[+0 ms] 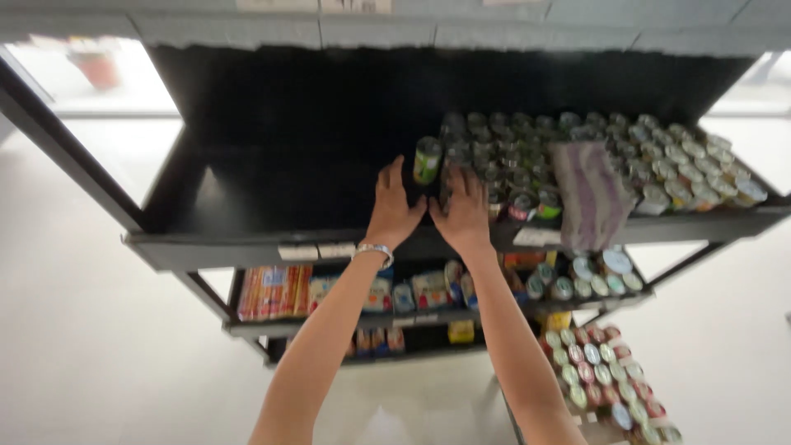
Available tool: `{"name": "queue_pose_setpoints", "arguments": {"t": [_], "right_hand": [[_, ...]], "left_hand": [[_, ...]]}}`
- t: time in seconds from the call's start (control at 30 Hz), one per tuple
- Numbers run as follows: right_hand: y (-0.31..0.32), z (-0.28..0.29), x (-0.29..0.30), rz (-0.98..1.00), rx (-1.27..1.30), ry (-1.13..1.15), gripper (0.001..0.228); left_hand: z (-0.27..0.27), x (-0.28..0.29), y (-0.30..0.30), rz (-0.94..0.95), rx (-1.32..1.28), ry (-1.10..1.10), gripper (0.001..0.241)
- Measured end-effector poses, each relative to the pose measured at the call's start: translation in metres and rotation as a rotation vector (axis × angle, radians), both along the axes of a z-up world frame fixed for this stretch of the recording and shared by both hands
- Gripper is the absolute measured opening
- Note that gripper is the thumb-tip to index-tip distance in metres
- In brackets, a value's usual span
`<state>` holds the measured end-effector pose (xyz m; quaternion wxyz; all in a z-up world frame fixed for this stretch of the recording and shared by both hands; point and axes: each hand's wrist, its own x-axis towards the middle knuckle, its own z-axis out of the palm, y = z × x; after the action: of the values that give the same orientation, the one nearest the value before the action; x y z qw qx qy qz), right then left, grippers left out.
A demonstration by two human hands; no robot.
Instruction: Move canned goods from a lower shelf to a wooden pallet on the floor.
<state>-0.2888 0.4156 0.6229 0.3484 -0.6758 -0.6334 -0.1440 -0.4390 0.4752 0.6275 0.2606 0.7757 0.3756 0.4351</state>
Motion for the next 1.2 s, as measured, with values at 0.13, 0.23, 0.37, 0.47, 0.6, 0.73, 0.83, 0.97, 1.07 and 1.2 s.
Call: {"name": "queue_pose_setpoints", "arguments": {"t": [0.13, 0.23, 0.37, 0.47, 0.6, 0.73, 0.83, 0.97, 1.07, 1.2], "right_hand": [[0.044, -0.018, 0.017, -0.077, -0.099, -0.077, 0.084], [0.056, -0.019, 0.019, -0.142, -0.159, -0.109, 0.069], [0.063, -0.005, 0.014, -0.221, -0.426, -0.226, 0.085], [0.069, 0.012, 0.014, -0.212, -0.521, -0.247, 0.090], [0.099, 0.010, 0.027, -0.191, -0.554, -0.286, 0.096], [0.076, 0.034, 0.021, -0.164, -0.554, -0.280, 0.080], [0.056, 0.047, 0.015, -0.114, -0.509, -0.202, 0.080], [0.065, 0.030, 0.021, -0.170, -0.487, -0.205, 0.078], [0.068, 0.025, 0.022, -0.193, -0.475, -0.205, 0.080], [0.069, 0.023, 0.024, -0.198, -0.467, -0.191, 0.082]], "left_hand": [[0.006, 0.019, 0.033, 0.007, -0.015, 0.078, 0.093], [-0.008, 0.040, 0.066, 0.017, -0.057, 0.045, 0.094], [-0.011, 0.055, 0.086, 0.019, -0.168, 0.070, 0.099], [-0.014, 0.067, 0.111, -0.011, -0.229, 0.068, 0.102], [-0.011, 0.075, 0.134, 0.005, -0.171, 0.173, 0.105], [-0.032, 0.088, 0.172, 0.032, -0.108, 0.237, 0.112], [-0.027, 0.094, 0.173, -0.007, -0.172, 0.181, 0.106], [-0.025, 0.093, 0.151, 0.027, -0.216, 0.279, 0.100], [-0.065, 0.123, 0.194, 0.100, -0.210, 0.358, 0.092], [-0.055, 0.110, 0.181, 0.048, -0.213, 0.194, 0.059]]}}
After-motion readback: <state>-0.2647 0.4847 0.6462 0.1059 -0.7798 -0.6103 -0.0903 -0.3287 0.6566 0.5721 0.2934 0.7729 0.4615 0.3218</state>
